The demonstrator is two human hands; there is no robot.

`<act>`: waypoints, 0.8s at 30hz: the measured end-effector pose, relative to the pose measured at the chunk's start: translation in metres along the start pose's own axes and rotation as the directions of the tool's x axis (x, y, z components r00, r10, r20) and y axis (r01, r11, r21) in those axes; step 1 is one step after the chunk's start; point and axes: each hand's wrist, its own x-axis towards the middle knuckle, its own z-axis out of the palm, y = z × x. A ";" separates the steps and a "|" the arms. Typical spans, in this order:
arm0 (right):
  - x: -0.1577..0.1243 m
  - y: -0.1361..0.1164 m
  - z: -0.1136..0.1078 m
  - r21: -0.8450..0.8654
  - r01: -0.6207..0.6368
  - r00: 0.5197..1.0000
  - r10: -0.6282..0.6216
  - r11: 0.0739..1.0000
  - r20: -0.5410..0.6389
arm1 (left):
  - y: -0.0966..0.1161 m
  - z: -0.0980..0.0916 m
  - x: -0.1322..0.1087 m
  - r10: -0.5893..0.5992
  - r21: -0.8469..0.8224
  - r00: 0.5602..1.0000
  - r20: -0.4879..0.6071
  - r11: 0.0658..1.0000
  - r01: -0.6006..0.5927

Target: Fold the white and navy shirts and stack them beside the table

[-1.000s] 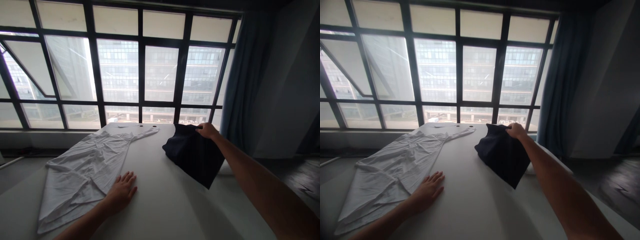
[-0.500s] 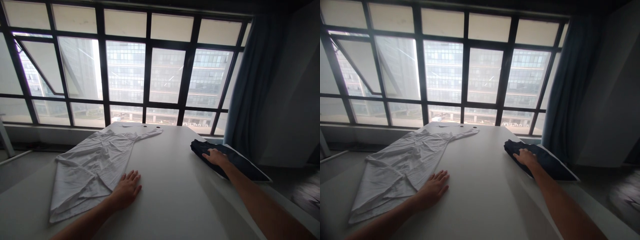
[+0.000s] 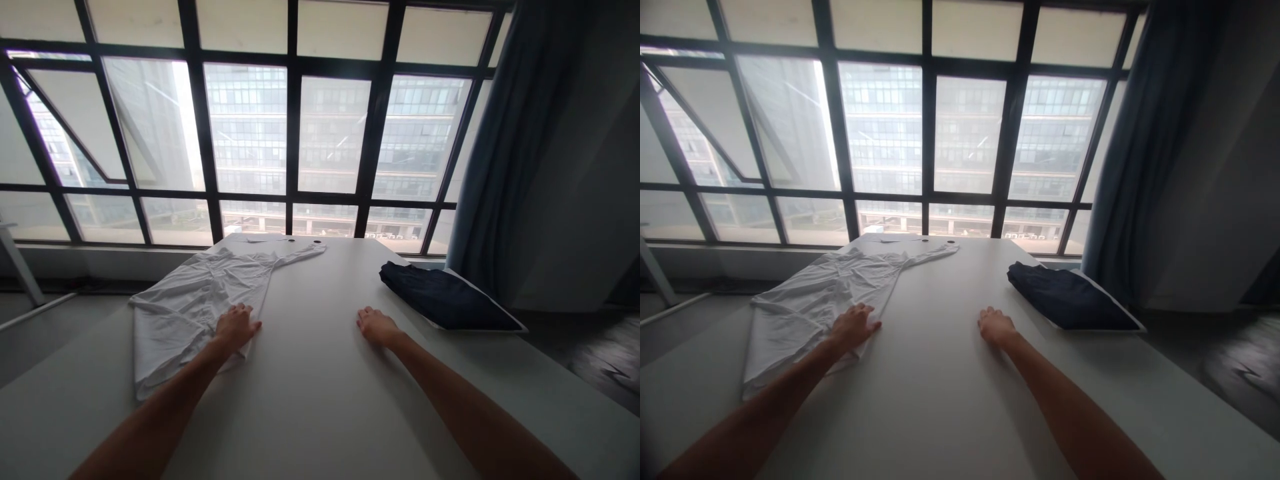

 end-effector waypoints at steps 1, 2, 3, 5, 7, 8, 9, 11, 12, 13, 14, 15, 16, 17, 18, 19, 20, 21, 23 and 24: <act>-0.001 -0.004 0.000 -0.007 -0.015 1.000 0.015 1.000 -0.008 | -0.005 -0.001 0.002 -0.038 -0.010 0.999 0.018 0.999 0.038; -0.002 -0.008 -0.001 -0.014 -0.032 0.999 0.032 0.999 -0.020 | -0.008 -0.001 0.003 -0.065 -0.021 0.997 0.036 0.998 0.066; -0.003 -0.011 -0.001 -0.019 -0.048 0.998 0.048 0.999 -0.034 | -0.011 -0.002 0.004 -0.081 -0.027 0.996 0.045 0.996 0.083; -0.007 -0.015 0.000 -0.024 -0.071 0.996 0.070 0.997 -0.061 | -0.011 -0.003 0.004 -0.103 -0.022 0.994 0.038 0.994 0.104; -0.011 -0.015 0.002 -0.024 -0.070 0.994 0.068 0.997 -0.086 | -0.010 -0.004 0.003 -0.100 -0.020 0.995 0.017 0.995 0.100; -0.012 -0.013 0.003 -0.021 -0.061 0.993 0.059 0.998 -0.102 | -0.009 -0.004 0.002 -0.093 -0.024 0.996 0.011 0.995 0.093; -0.014 -0.012 0.004 -0.016 -0.050 0.992 0.048 0.999 -0.119 | -0.008 -0.005 0.002 -0.086 -0.031 0.996 0.010 0.996 0.087; -0.014 -0.007 0.006 0.002 -0.027 0.988 0.027 1.000 -0.149 | -0.006 -0.005 0.002 -0.069 -0.047 0.997 0.027 0.996 0.070; -0.014 -0.005 0.007 0.012 -0.019 0.987 0.020 1.000 -0.159 | -0.004 -0.005 0.001 -0.049 -0.055 0.998 0.039 0.997 0.051; -0.013 -0.003 0.007 0.020 -0.015 0.987 0.018 1.000 -0.162 | -0.002 -0.005 0.001 -0.026 -0.064 0.998 0.051 0.998 0.030; -0.012 -0.002 0.008 0.026 -0.015 0.987 0.019 1.000 -0.160 | 0.002 -0.005 -0.001 0.001 -0.071 0.998 0.059 0.997 0.003; -0.010 -0.001 0.009 0.029 -0.017 0.987 0.021 0.999 -0.158 | 0.007 -0.005 -0.004 0.035 -0.081 0.997 0.067 0.996 -0.029; -0.009 0.000 0.010 0.032 -0.019 0.988 0.024 0.999 -0.156 | 0.013 -0.006 -0.008 0.076 -0.096 0.994 0.079 0.993 -0.068; -0.007 0.000 0.010 0.035 -0.021 0.988 0.027 0.999 -0.155 | 0.021 -0.008 -0.014 0.124 -0.120 0.988 0.095 0.986 -0.113; -0.006 0.001 0.010 0.044 -0.022 0.987 0.029 0.999 -0.157 | 0.030 -0.010 -0.022 0.189 -0.159 0.974 0.124 0.973 -0.168; -0.005 0.001 0.011 0.061 -0.019 0.986 0.029 0.998 -0.165 | 0.040 -0.012 -0.031 0.274 -0.217 0.948 0.162 0.947 -0.236; -0.004 0.000 0.011 0.085 -0.008 0.983 0.023 0.996 -0.180 | 0.050 -0.014 -0.042 0.376 -0.296 0.903 0.208 0.904 -0.309; -0.003 -0.001 0.011 0.112 0.012 0.980 0.011 0.994 -0.200 | 0.060 -0.016 -0.053 0.498 -0.392 0.826 0.265 0.838 -0.380; -0.003 -0.004 0.011 0.162 0.070 0.968 -0.028 0.984 -0.249 | 0.077 -0.017 -0.074 0.705 -0.601 0.619 0.345 0.673 -0.431; -0.002 -0.006 0.011 0.180 0.106 0.961 -0.054 0.978 -0.271 | 0.083 -0.018 -0.083 0.788 -0.697 0.489 0.375 0.587 -0.412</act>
